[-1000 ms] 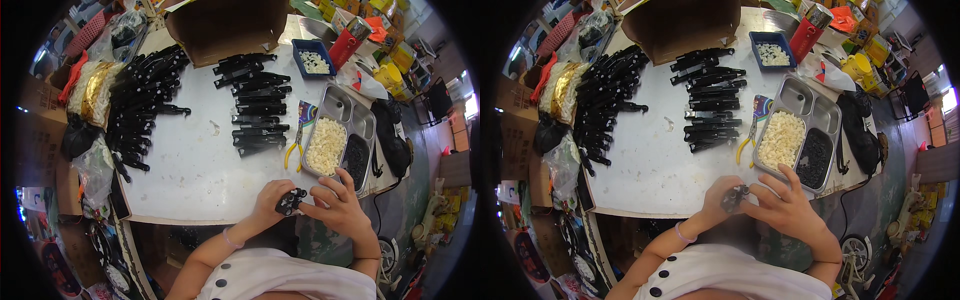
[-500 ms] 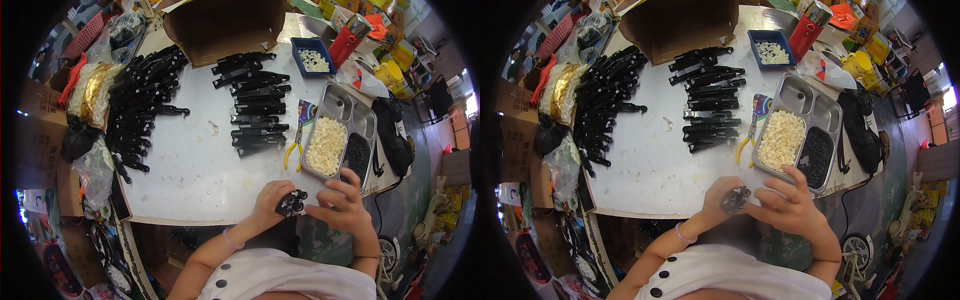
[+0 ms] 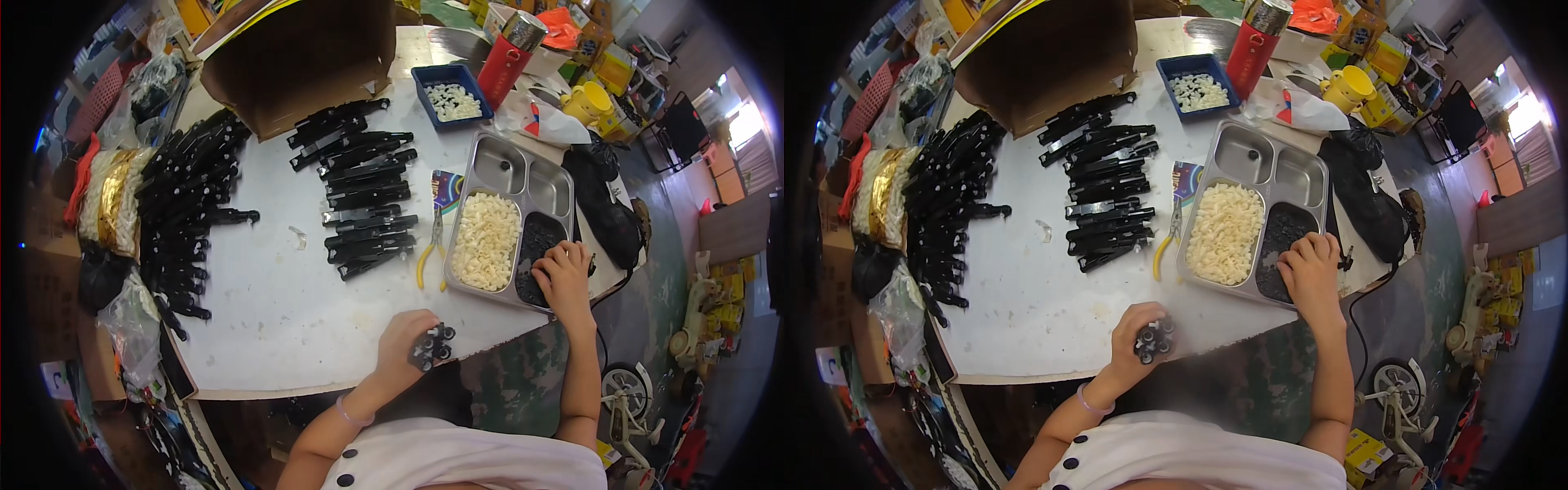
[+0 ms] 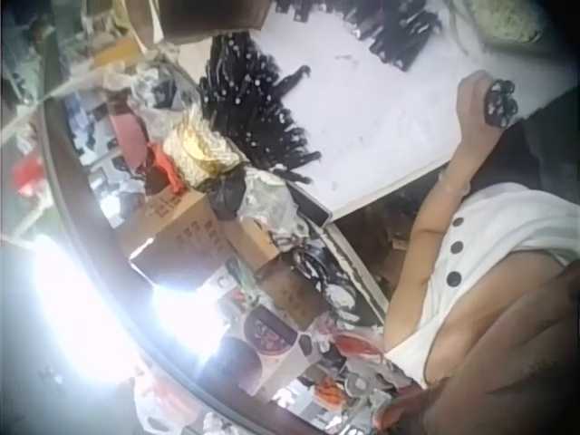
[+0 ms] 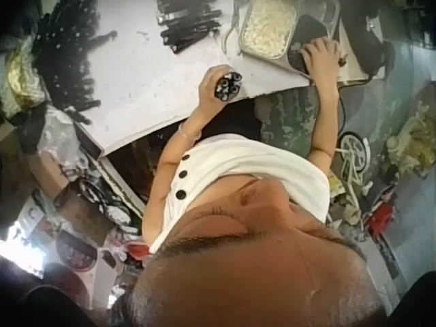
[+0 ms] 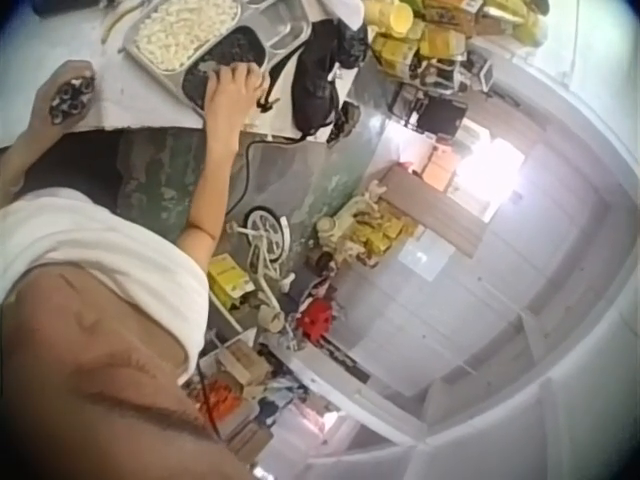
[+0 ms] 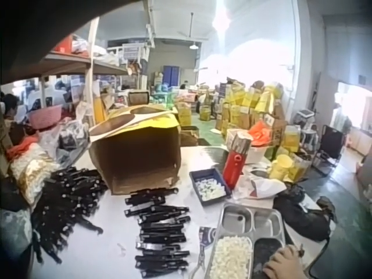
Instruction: Assembling small black plastic components by manually inserting white internal parts.
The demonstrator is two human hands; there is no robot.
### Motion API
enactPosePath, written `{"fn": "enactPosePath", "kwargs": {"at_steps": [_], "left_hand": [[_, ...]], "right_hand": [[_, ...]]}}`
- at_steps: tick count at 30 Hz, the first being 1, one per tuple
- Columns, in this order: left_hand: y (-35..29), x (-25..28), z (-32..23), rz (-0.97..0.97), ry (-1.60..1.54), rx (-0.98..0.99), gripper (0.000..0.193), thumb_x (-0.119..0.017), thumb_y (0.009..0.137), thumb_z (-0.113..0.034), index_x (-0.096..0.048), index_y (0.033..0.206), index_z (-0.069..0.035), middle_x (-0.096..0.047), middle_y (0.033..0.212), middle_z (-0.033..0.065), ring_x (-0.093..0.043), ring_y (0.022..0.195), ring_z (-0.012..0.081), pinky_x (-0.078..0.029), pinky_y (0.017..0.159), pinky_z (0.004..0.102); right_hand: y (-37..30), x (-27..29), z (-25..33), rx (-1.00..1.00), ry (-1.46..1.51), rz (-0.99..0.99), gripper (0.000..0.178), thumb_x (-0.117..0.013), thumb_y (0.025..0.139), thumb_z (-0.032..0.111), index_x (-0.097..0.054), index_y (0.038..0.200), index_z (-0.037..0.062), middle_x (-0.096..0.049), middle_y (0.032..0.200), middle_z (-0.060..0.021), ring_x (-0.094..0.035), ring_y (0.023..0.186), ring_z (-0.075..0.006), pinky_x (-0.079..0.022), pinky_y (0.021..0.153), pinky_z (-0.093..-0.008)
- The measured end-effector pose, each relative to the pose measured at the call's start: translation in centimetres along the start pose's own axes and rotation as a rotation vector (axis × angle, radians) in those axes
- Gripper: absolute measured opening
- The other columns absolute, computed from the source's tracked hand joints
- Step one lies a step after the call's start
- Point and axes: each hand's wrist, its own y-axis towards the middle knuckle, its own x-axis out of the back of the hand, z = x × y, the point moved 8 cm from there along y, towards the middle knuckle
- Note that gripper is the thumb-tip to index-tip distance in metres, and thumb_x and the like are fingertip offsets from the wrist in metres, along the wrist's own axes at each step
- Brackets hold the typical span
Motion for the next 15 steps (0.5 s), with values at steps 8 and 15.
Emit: {"fn": "enactPosePath", "kwargs": {"at_steps": [8,15], "left_hand": [[0.0,-0.3,0.1,0.016,0.002,-0.008,0.052,-0.077,0.063,0.004,-0.055,0.109,-0.005,-0.061,0.099,0.0136,-0.061,0.089,0.0271,-0.05,0.077,0.0327],[0.0,-0.2,0.0,0.014,0.001,0.0,0.052,-0.077,0.063,0.004,-0.055,0.109,-0.005,-0.061,0.099,0.0139,-0.061,0.088,0.0268,-0.05,0.077,0.0326]], "right_hand": [[0.2,-1.7,-0.1,0.058,0.039,0.06,0.013,-0.071,0.071,0.011,-0.062,0.078,0.005,-0.053,0.089,-0.0056,-0.048,0.103,-0.0256,-0.031,0.1,-0.0471],[0.7,-1.4,0.3,0.066,-0.103,-0.033,0.013,-0.072,0.071,0.011,-0.062,0.078,0.0048,-0.054,0.088,-0.0052,-0.049,0.102,-0.0246,-0.03,0.102,-0.0479]]}}
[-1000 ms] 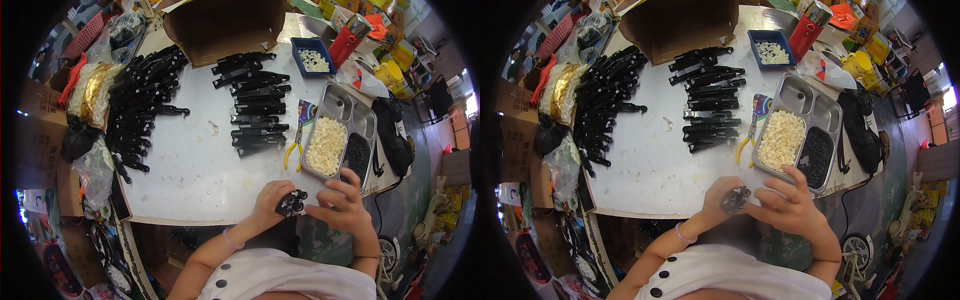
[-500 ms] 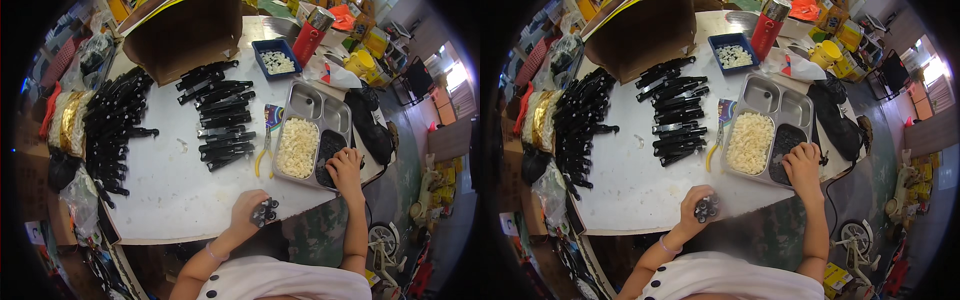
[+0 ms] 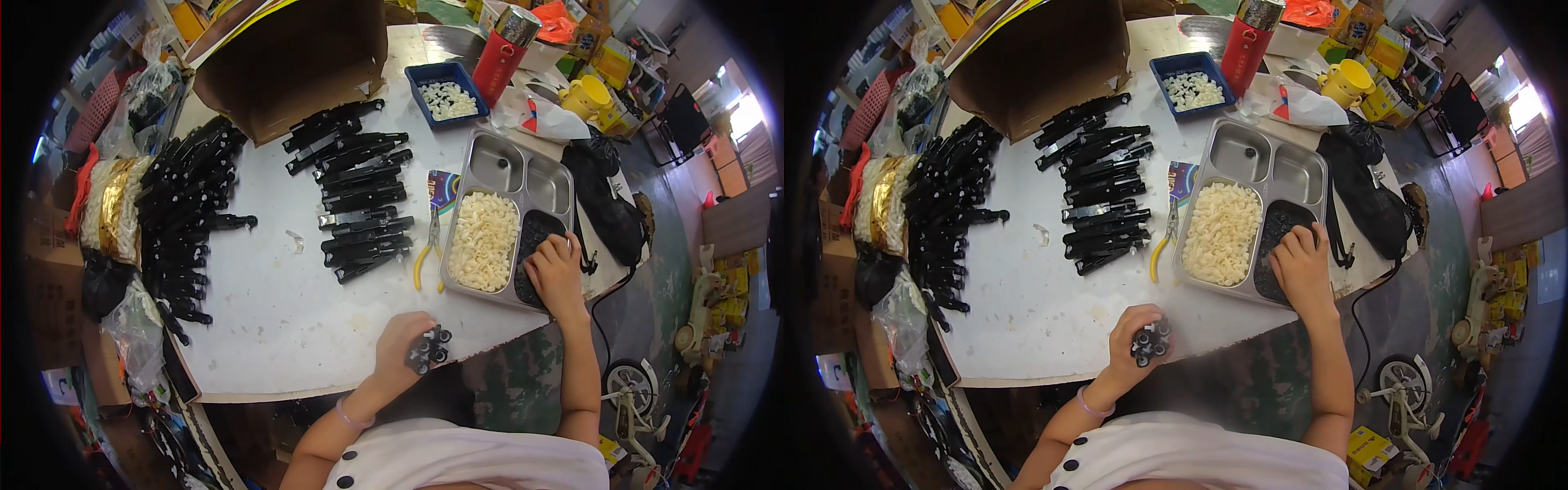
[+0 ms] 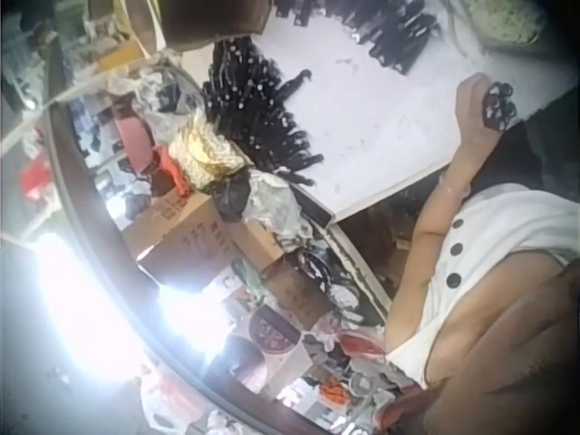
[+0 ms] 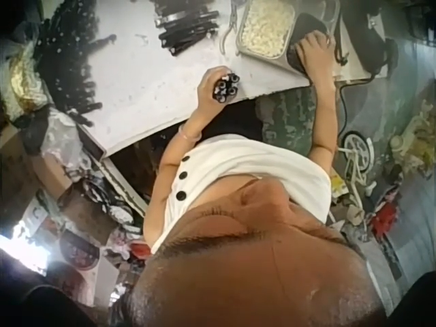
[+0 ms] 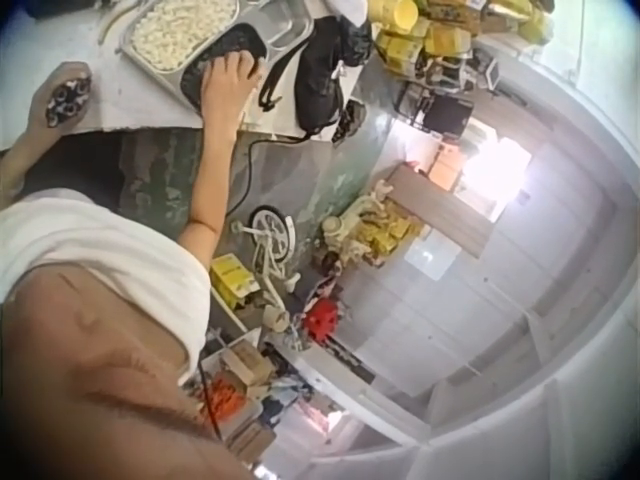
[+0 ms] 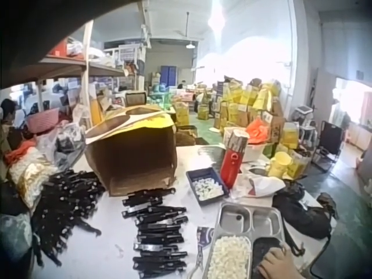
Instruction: Assembling small black plastic components by manually inserting white internal parts.
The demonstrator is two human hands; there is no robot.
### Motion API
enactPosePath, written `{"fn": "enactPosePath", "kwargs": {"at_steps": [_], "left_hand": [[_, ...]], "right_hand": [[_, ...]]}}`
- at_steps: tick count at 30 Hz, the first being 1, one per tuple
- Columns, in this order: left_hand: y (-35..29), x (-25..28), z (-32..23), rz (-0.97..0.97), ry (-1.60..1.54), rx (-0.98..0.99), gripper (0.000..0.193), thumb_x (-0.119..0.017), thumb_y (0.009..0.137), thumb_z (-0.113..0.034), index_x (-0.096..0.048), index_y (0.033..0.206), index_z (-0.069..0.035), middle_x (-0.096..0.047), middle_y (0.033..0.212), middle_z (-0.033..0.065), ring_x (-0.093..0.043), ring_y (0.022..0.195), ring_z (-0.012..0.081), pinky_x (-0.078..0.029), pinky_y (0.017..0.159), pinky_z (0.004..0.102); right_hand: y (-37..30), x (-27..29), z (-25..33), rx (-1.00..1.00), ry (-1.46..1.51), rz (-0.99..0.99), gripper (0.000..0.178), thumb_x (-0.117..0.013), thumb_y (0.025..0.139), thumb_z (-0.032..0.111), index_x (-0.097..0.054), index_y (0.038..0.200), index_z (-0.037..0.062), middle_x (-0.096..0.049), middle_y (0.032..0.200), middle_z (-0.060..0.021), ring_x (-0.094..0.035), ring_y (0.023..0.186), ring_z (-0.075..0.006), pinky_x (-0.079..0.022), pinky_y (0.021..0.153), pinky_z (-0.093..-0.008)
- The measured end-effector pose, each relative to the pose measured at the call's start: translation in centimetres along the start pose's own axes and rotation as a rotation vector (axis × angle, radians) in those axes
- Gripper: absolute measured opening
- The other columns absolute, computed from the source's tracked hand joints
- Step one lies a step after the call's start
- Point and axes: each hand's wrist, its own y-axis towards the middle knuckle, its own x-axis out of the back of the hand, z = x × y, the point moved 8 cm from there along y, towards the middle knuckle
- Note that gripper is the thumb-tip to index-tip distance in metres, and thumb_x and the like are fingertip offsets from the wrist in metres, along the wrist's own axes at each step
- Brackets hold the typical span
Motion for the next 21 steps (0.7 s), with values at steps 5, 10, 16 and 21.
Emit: {"fn": "enactPosePath", "kwargs": {"at_steps": [5,10,16,21], "left_hand": [[0.1,0.0,0.1,0.005,-0.005,-0.005,0.052,-0.077,0.063,0.004,-0.055,0.109,-0.005,-0.061,0.1,0.014,-0.061,0.088,0.0266,-0.05,0.077,0.0323],[0.0,0.0,0.2,-0.005,-0.006,-0.004,0.052,-0.077,0.063,0.004,-0.055,0.109,-0.005,-0.061,0.1,0.0138,-0.061,0.088,0.0265,-0.05,0.077,0.0325],[0.0,0.3,0.0,-0.013,0.019,-0.004,0.049,-0.078,0.065,0.0,-0.056,0.109,-0.005,-0.062,0.1,0.014,-0.062,0.089,0.0279,-0.05,0.077,0.0333],[0.0,-0.2,0.3,-0.019,0.027,0.008,0.048,-0.079,0.065,-0.004,-0.057,0.108,-0.006,-0.062,0.102,0.0136,-0.062,0.089,0.03,-0.052,0.075,0.0356]], "right_hand": [[-0.4,0.7,-0.5,-0.045,0.117,-0.003,0.011,-0.071,0.072,0.013,-0.064,0.076,0.0052,-0.055,0.083,-0.0038,-0.05,0.101,-0.0238,-0.03,0.102,-0.0482],[-0.1,0.1,-1.1,-0.059,0.108,0.028,0.011,-0.071,0.072,0.013,-0.064,0.076,0.0052,-0.055,0.084,-0.0047,-0.05,0.101,-0.0244,-0.03,0.102,-0.0473],[0.4,-1.0,-0.5,-0.01,0.092,0.098,0.012,-0.068,0.074,0.009,-0.058,0.079,0.0032,-0.053,0.09,-0.0081,-0.048,0.105,-0.0277,-0.03,0.103,-0.0468],[2.6,5.1,4.5,0.03,0.348,0.059,0.013,-0.063,0.078,0.01,-0.055,0.086,0.0046,-0.052,0.092,-0.0099,-0.047,0.104,-0.0293,-0.025,0.106,-0.0513]]}}
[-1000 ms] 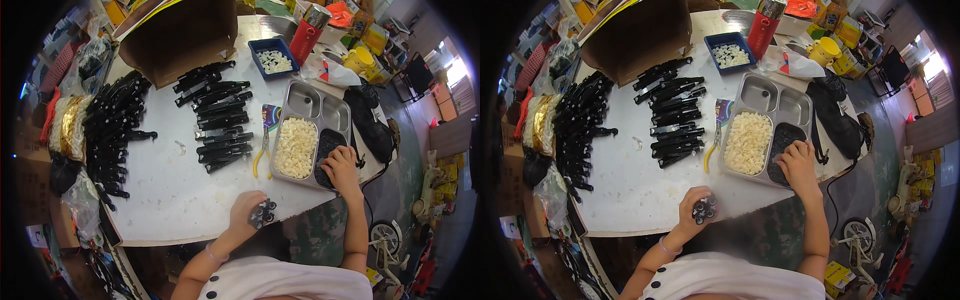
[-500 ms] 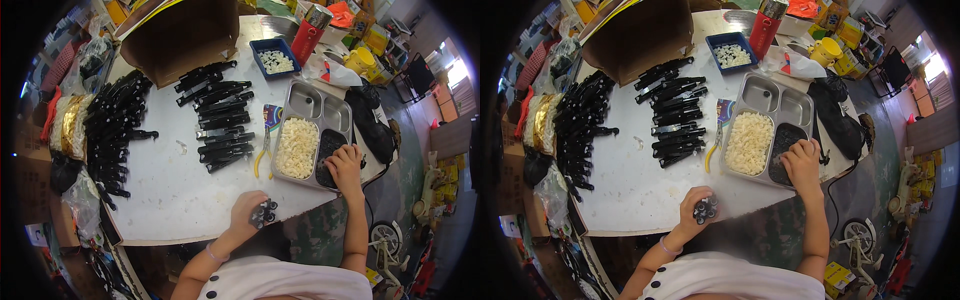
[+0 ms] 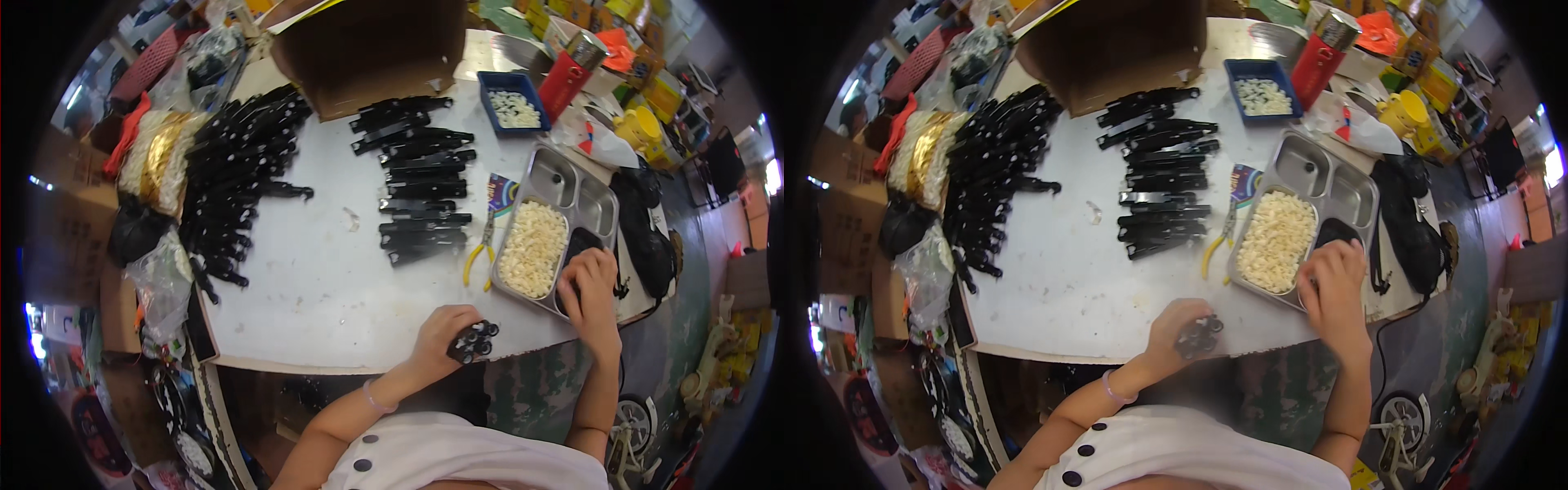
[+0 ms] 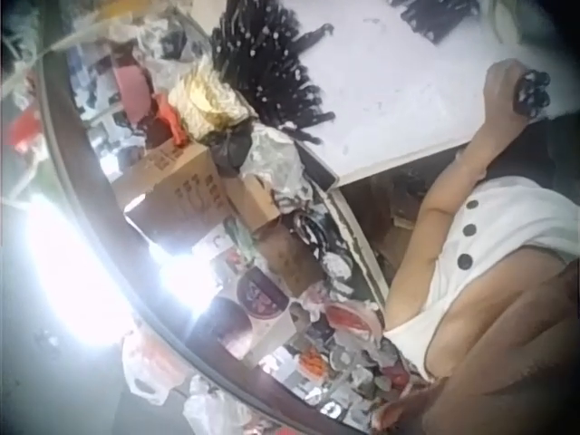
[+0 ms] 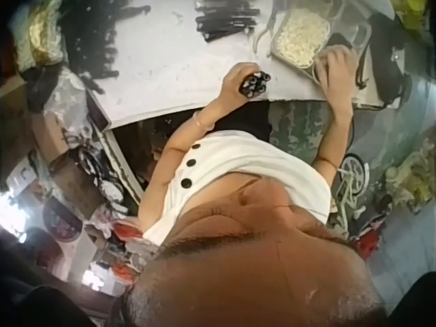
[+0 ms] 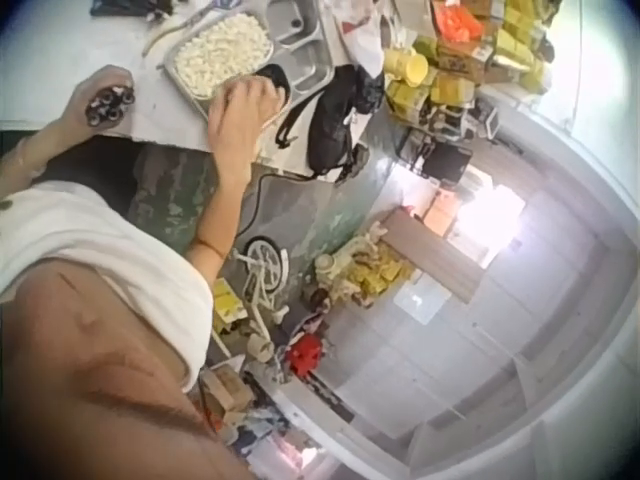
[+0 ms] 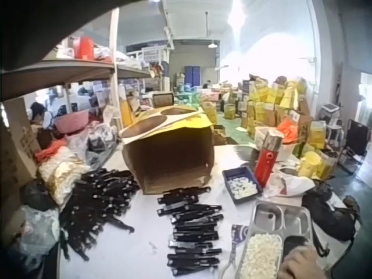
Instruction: Assembling small black plastic components by manually inserting white internal parts.
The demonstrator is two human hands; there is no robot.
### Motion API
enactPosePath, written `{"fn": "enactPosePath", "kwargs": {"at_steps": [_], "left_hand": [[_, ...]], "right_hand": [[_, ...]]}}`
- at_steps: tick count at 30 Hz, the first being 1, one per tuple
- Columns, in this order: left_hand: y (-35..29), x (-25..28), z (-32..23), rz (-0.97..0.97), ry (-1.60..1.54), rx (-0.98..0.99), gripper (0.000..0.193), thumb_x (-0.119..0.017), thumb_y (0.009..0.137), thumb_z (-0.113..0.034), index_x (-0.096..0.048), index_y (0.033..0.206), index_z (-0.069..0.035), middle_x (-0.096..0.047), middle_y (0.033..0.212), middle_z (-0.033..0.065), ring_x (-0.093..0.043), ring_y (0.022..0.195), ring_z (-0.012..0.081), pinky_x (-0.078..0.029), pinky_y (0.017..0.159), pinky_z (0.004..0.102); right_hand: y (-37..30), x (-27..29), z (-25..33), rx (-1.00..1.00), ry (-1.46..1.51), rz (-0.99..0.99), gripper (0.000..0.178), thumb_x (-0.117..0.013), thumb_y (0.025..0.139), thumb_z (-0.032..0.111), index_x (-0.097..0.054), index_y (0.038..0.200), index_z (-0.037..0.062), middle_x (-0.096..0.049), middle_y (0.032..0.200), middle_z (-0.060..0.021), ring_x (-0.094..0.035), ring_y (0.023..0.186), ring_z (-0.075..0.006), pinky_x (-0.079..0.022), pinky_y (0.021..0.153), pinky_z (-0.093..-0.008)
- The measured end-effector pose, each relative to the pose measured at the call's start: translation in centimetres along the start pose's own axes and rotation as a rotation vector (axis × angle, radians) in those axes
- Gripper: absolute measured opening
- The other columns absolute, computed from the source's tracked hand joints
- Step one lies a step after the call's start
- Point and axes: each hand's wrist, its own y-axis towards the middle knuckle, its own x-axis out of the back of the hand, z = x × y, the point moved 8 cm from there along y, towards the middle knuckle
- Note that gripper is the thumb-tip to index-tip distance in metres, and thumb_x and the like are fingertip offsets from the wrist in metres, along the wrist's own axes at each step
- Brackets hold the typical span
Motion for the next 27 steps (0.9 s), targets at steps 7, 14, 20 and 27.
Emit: {"fn": "enactPosePath", "kwargs": {"at_steps": [7,14,20,27], "left_hand": [[-0.5,-0.1,0.7,-0.002,-0.049,0.036,0.054,-0.079,0.061,-0.014,-0.057,0.109,-0.006,-0.06,0.106,0.0114,-0.058,0.093,0.0325,-0.047,0.079,0.0404],[-0.2,0.3,0.4,-0.008,-0.077,0.062,0.054,-0.079,0.061,-0.013,-0.055,0.109,-0.006,-0.06,0.106,0.0119,-0.058,0.094,0.0334,-0.047,0.081,0.0404],[-0.2,0.6,0.3,-0.035,-0.126,0.059,0.048,-0.075,0.066,-0.01,-0.054,0.109,-0.007,-0.06,0.105,0.0109,-0.059,0.094,0.0318,-0.048,0.081,0.0382],[0.2,0.7,-0.4,-0.027,-0.075,0.01,0.048,-0.074,0.068,-0.009,-0.053,0.111,-0.009,-0.06,0.104,0.0096,-0.06,0.094,0.0297,-0.049,0.081,0.0366]], "right_hand": [[0.2,0.5,13.9,0.604,0.071,0.217,0.016,-0.066,0.075,0.013,-0.059,0.089,0.0097,-0.054,0.096,-0.0047,-0.048,0.108,-0.0213,-0.024,0.108,-0.0515],[-0.4,-0.5,15.9,0.752,-0.3,0.242,0.014,-0.058,0.075,0.015,-0.062,0.086,0.0082,-0.057,0.097,-0.0003,-0.048,0.112,-0.0173,-0.027,0.108,-0.0521],[-3.0,-1.1,14.5,0.732,-0.228,0.065,0.022,-0.066,0.074,0.017,-0.068,0.096,0.0129,-0.056,0.102,0.0006,-0.048,0.108,-0.0158,-0.031,0.106,-0.0511],[-3.4,0.0,12.1,0.516,0.004,-0.057,0.026,-0.075,0.069,0.016,-0.07,0.094,0.0217,-0.053,0.095,0.0035,-0.046,0.103,-0.017,-0.035,0.102,-0.0521]]}}
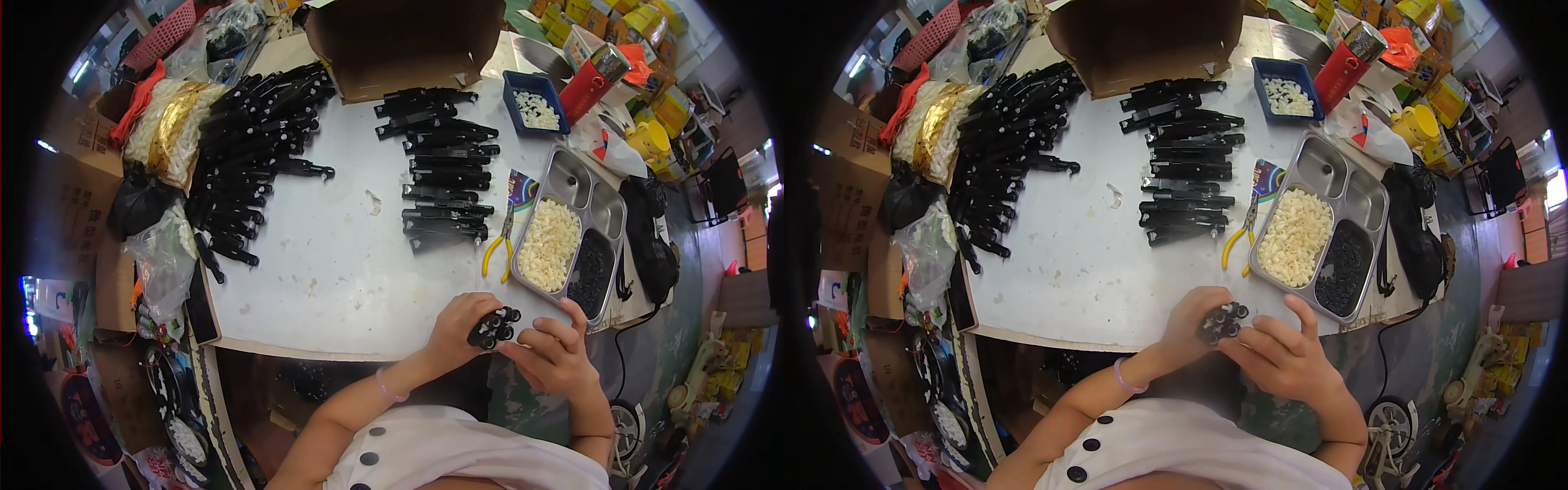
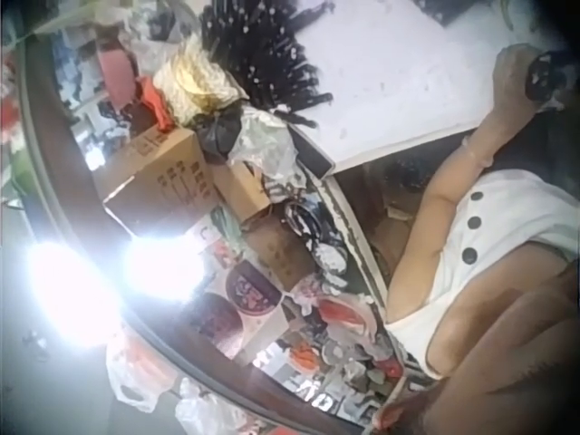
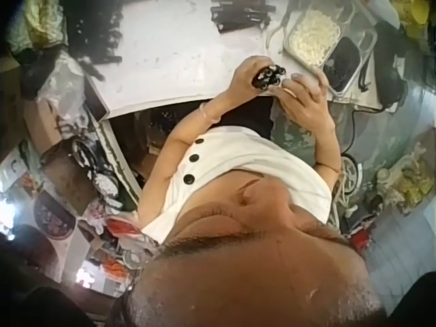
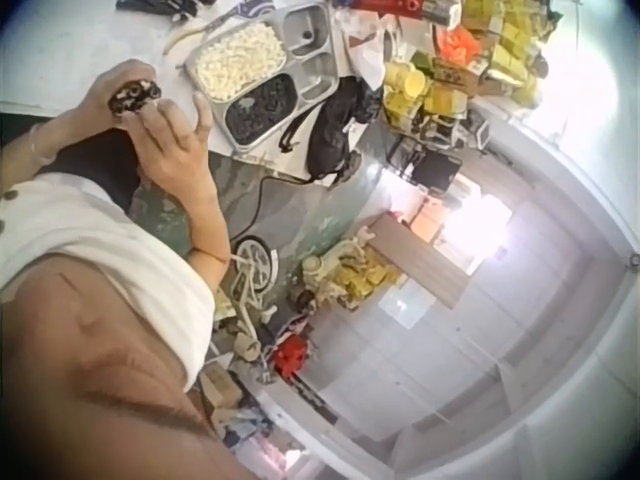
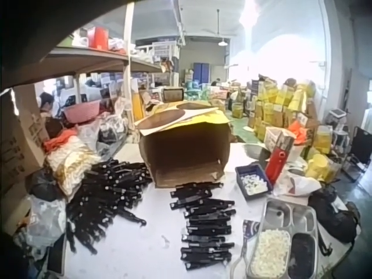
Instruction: Assembling small black plastic components by manually inserting white internal parts.
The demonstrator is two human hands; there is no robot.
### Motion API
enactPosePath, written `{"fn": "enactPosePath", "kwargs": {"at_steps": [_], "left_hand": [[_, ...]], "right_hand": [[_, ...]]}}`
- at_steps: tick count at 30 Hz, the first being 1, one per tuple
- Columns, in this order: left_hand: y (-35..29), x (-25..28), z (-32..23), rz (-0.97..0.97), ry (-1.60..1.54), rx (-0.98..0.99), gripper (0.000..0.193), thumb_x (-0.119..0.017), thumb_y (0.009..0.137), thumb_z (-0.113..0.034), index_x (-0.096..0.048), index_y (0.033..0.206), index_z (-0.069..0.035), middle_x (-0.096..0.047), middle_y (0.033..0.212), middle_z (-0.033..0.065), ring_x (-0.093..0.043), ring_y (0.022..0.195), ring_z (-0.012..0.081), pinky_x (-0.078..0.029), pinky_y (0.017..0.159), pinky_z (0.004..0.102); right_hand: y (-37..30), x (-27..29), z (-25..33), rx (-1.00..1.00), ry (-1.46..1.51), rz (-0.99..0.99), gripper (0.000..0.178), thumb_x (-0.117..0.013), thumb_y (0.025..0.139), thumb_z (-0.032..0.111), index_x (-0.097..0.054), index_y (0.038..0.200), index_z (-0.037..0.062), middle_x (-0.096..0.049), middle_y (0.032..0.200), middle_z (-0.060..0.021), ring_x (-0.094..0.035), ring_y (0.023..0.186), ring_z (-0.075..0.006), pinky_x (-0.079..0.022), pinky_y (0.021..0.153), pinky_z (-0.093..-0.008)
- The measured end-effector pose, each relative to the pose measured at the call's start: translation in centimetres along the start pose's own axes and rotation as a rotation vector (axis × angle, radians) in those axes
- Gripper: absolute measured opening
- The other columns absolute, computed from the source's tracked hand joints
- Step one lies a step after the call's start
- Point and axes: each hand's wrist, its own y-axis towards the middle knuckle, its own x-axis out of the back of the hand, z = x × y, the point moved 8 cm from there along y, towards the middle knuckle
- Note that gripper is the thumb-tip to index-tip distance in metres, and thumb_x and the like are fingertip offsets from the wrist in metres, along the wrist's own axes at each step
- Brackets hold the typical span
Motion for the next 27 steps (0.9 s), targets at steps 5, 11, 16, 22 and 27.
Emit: {"fn": "enactPosePath", "kwargs": {"at_steps": [5,11,16,22,27], "left_hand": [[0.0,-0.1,0.2,0.0,0.015,-0.009,0.049,-0.076,0.068,-0.011,-0.053,0.111,-0.009,-0.06,0.104,0.0093,-0.06,0.092,0.0296,-0.049,0.079,0.0362],[-0.2,-0.4,0.1,0.012,0.072,-0.043,0.051,-0.077,0.067,-0.012,-0.053,0.112,-0.01,-0.06,0.103,0.0084,-0.06,0.091,0.0288,-0.049,0.078,0.0359],[-0.2,-0.5,0.2,0.01,0.05,-0.041,0.052,-0.078,0.067,-0.012,-0.053,0.112,-0.01,-0.06,0.103,0.0082,-0.06,0.091,0.0283,-0.049,0.077,0.0357],[-0.2,-0.3,0.2,0.003,0.022,-0.027,0.049,-0.076,0.064,-0.008,-0.057,0.109,-0.007,-0.06,0.105,0.0104,-0.059,0.091,0.0308,-0.047,0.078,0.0384],[-0.2,-0.4,0.3,0.019,0.012,-0.001,0.05,-0.077,0.063,-0.008,-0.057,0.109,-0.007,-0.06,0.105,0.0094,-0.058,0.092,0.0303,-0.046,0.079,0.0385]], "right_hand": [[0.6,-0.8,-0.1,0.041,0.002,0.079,0.026,-0.074,0.068,0.016,-0.07,0.092,0.0246,-0.052,0.098,0.0038,-0.046,0.105,-0.0185,-0.036,0.101,-0.0523],[1.5,-0.7,-0.9,-0.013,0.129,0.122,0.024,-0.072,0.066,0.013,-0.07,0.087,0.0237,-0.053,0.1,0.0032,-0.046,0.105,-0.0211,-0.035,0.101,-0.0522],[1.7,-0.7,-1.1,0.006,0.165,0.134,0.021,-0.07,0.067,0.011,-0.07,0.085,0.0219,-0.054,0.099,0.0025,-0.046,0.105,-0.0227,-0.035,0.101,-0.0515],[1.5,1.7,-4.6,-0.104,0.215,-0.015,0.017,-0.065,0.071,0.005,-0.069,0.085,0.0145,-0.054,0.099,-0.0031,-0.047,0.103,-0.0255,-0.037,0.097,-0.0484],[-1.1,1.4,-12.9,-0.572,-0.12,-0.131,0.013,-0.066,0.075,0.007,-0.065,0.087,0.004,-0.054,0.094,-0.0085,-0.047,0.102,-0.0285,-0.036,0.092,-0.0395]]}}
